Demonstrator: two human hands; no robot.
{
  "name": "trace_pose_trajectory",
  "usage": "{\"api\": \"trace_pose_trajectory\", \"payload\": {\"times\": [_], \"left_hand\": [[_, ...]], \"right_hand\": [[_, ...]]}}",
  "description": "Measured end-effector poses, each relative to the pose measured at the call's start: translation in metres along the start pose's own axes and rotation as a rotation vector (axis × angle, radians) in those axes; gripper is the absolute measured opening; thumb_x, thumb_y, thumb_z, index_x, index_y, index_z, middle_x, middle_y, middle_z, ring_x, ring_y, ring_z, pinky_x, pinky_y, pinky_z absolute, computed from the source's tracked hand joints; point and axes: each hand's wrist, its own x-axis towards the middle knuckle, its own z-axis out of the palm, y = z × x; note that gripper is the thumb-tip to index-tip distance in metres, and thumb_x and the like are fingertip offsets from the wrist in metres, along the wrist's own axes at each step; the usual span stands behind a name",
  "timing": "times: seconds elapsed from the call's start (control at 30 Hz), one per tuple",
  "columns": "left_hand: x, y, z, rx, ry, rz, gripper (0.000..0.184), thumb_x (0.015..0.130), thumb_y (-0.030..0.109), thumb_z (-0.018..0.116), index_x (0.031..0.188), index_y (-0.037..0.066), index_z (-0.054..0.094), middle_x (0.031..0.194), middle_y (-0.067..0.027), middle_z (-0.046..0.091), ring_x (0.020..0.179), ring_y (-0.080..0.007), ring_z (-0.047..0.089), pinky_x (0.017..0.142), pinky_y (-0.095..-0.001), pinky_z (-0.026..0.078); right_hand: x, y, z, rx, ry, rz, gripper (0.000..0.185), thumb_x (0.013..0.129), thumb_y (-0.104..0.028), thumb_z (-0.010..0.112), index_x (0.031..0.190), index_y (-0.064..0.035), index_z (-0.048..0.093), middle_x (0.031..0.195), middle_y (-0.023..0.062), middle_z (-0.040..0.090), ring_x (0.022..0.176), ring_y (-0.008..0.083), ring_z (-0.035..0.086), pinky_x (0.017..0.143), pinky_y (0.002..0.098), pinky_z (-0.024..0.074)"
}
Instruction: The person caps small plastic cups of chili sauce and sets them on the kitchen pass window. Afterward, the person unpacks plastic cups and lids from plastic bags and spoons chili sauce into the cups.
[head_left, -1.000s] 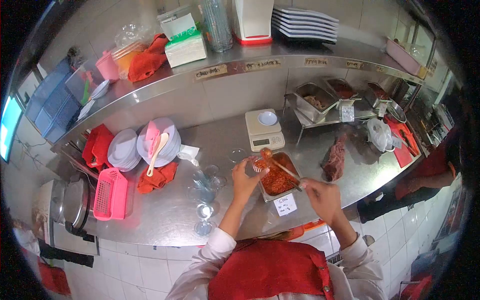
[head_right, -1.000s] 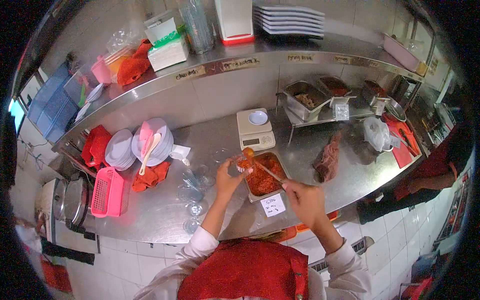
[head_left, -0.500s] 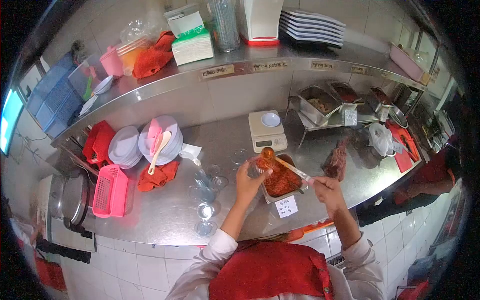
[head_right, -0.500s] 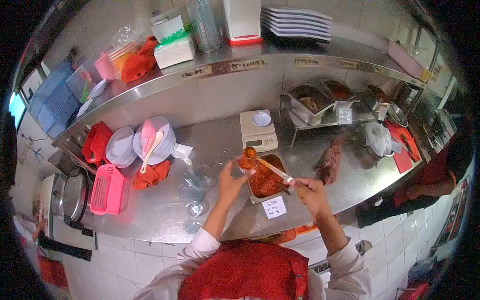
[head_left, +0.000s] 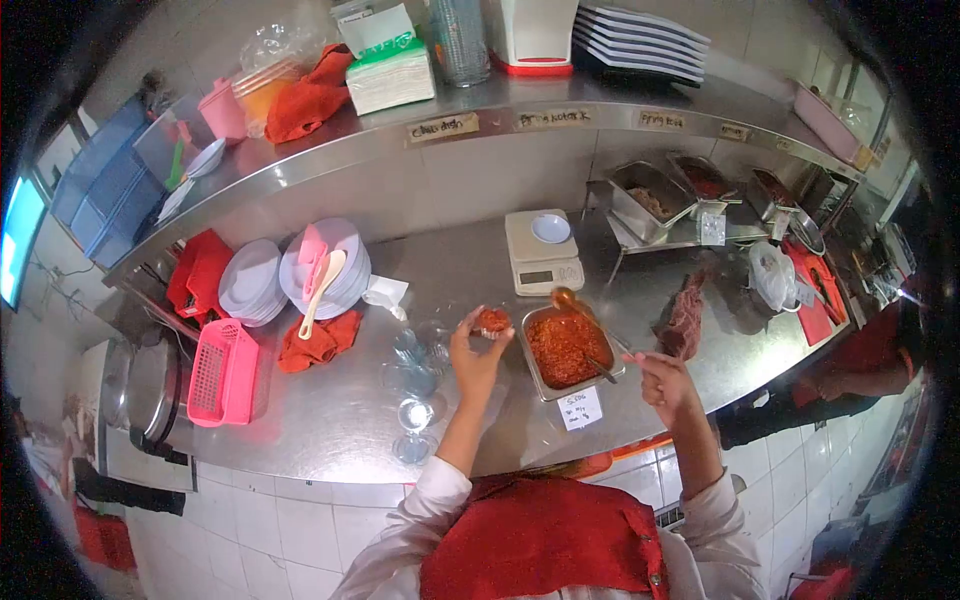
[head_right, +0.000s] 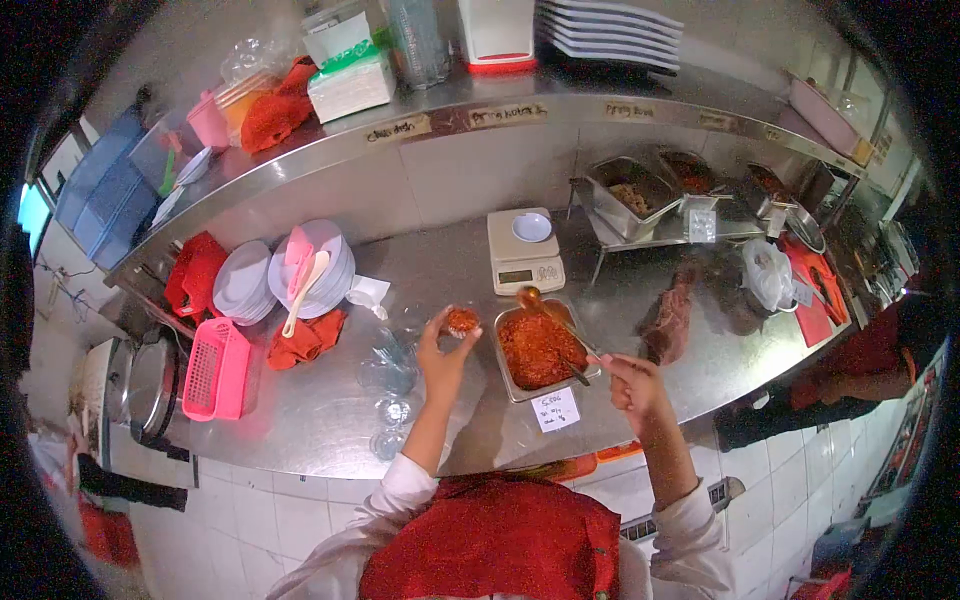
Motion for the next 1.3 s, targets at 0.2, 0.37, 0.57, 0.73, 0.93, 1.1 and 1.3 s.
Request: {"api": "trace_pose_trajectory", "payload": {"times": [0.2,0.37,0.57,0.73,0.93,1.1,1.3], "left_hand": [[-0.036,-0.035,-0.034,0.111,-0.146,-0.369,0.056,0.069,0.022,0.084,0.116,0.003,0.063,0.103,-0.0094,0.068,0.087,-0.0223,0.065,0.077,-0.0329,0.050],[-0.050,-0.096,-0.034,0.144,-0.364,-0.277,0.055,0.070,0.025,0.084,0.116,0.003,0.063,0.102,-0.0125,0.070,0.094,-0.0205,0.066,0.084,-0.0304,0.049],[-0.037,-0.072,-0.051,0.313,-0.526,-0.289,0.063,0.069,0.029,0.081,0.120,-0.001,0.059,0.111,-0.0242,0.065,0.107,-0.0363,0.061,0.091,-0.0386,0.048],[-0.033,-0.038,-0.087,0.664,-0.403,-0.180,0.056,0.068,0.026,0.079,0.115,0.001,0.061,0.112,-0.0230,0.061,0.106,-0.0372,0.058,0.089,-0.0432,0.046],[-0.001,-0.032,-0.085,1.277,-0.170,-0.066,0.068,0.063,0.046,0.080,0.108,0.000,0.057,0.106,-0.0123,0.056,0.106,-0.0280,0.049,0.091,-0.0405,0.035],[0.005,-0.040,-0.078,1.356,-0.130,-0.001,0.071,0.064,0.052,0.078,0.107,-0.001,0.057,0.106,-0.0123,0.057,0.105,-0.0279,0.049,0.089,-0.0397,0.036],[0.002,-0.046,-0.068,1.335,-0.084,0.051,0.068,0.064,0.052,0.078,0.105,0.000,0.060,0.109,-0.0128,0.056,0.106,-0.0280,0.049,0.091,-0.0402,0.035]], "right_hand": [[0.013,0.039,-0.008,-0.591,0.248,-0.258,0.020,0.089,-0.021,0.065,0.086,-0.0021,0.072,0.058,-0.0085,0.037,0.050,0.0055,0.033,0.047,0.0248,0.0247],[0.012,0.049,0.001,-1.070,0.279,-0.601,0.017,0.088,-0.017,0.063,0.087,-0.0021,0.071,0.060,0.0128,0.059,0.050,0.0225,0.051,0.052,0.0357,0.0396],[0.006,0.052,0.030,-1.475,0.405,-0.560,0.015,0.086,-0.015,0.060,0.090,-0.0041,0.069,0.072,0.0233,0.062,0.067,0.0418,0.063,0.060,0.0475,0.0490],[0.019,0.058,0.022,-1.316,0.280,-0.560,0.016,0.087,-0.016,0.061,0.088,-0.0025,0.070,0.067,0.0194,0.062,0.059,0.0323,0.059,0.055,0.0409,0.0464],[0.030,0.061,0.002,-0.547,0.197,-0.211,0.017,0.087,-0.015,0.063,0.090,-0.0019,0.072,0.056,-0.0030,0.049,0.044,0.0120,0.042,0.043,0.0296,0.0324],[0.022,0.063,-0.004,-0.084,0.151,0.071,0.020,0.092,-0.017,0.060,0.101,-0.0013,0.069,0.053,-0.0110,0.028,0.041,0.0016,0.024,0.040,0.0201,0.0195],[0.014,0.059,-0.007,0.055,0.096,0.084,0.026,0.094,-0.020,0.058,0.108,0.0001,0.065,0.052,-0.0101,0.028,0.040,0.0025,0.024,0.039,0.0205,0.0200]]}}
